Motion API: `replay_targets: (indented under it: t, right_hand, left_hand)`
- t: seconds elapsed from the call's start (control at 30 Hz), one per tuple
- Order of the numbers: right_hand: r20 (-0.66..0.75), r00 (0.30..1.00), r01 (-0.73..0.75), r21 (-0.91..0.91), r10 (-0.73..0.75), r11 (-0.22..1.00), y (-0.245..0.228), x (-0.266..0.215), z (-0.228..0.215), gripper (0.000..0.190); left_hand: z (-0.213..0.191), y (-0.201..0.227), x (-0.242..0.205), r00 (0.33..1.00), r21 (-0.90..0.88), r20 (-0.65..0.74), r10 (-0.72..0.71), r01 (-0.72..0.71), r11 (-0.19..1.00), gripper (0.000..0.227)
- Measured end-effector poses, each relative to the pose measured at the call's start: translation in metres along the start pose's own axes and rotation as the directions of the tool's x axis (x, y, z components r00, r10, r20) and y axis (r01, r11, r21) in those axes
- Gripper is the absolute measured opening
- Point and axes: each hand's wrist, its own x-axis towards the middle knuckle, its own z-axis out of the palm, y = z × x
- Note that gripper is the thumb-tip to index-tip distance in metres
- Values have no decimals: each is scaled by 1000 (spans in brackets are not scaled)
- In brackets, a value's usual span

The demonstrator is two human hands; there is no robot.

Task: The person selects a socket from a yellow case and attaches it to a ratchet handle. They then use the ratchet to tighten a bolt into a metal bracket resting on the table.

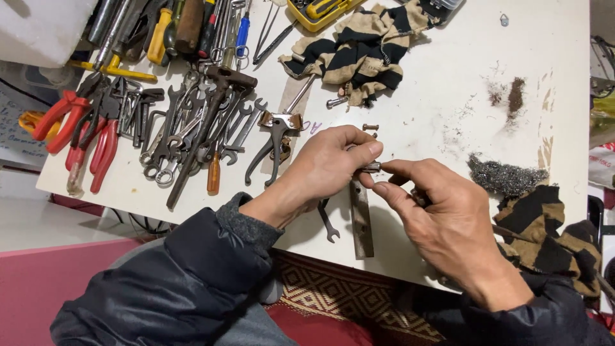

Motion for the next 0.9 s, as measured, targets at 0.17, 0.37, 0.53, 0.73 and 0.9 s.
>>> replay_targets:
  t: [0.17,0.37,0.53,0.73,0.9]
  right_hand:
    - [-11,996,-87,-19,87,996,4,0,5,28]
    - [149,883,-470,253,446,846,-9,10,1,27]
    - [200,812,-582,228,548,780,-3,13,-8,21]
    - [208,684,-674,547,699,497,0,15,-5,12]
    - [228,642,-678,616,732,402,-4,16,-1,17]
  left_hand:
    - [3,2,-3,1000,-34,-9,1,-2,999,31]
    - [4,1,-2,1000,-15,5,12,-12,1000,32]
    - [-4,23,-22,982,-182,157,-105,134,974,41]
    - [-12,29,-28,968,-304,172,-183,229,925,36]
    - [-16,40,-38,950,-151,193,-247,277,949,42]
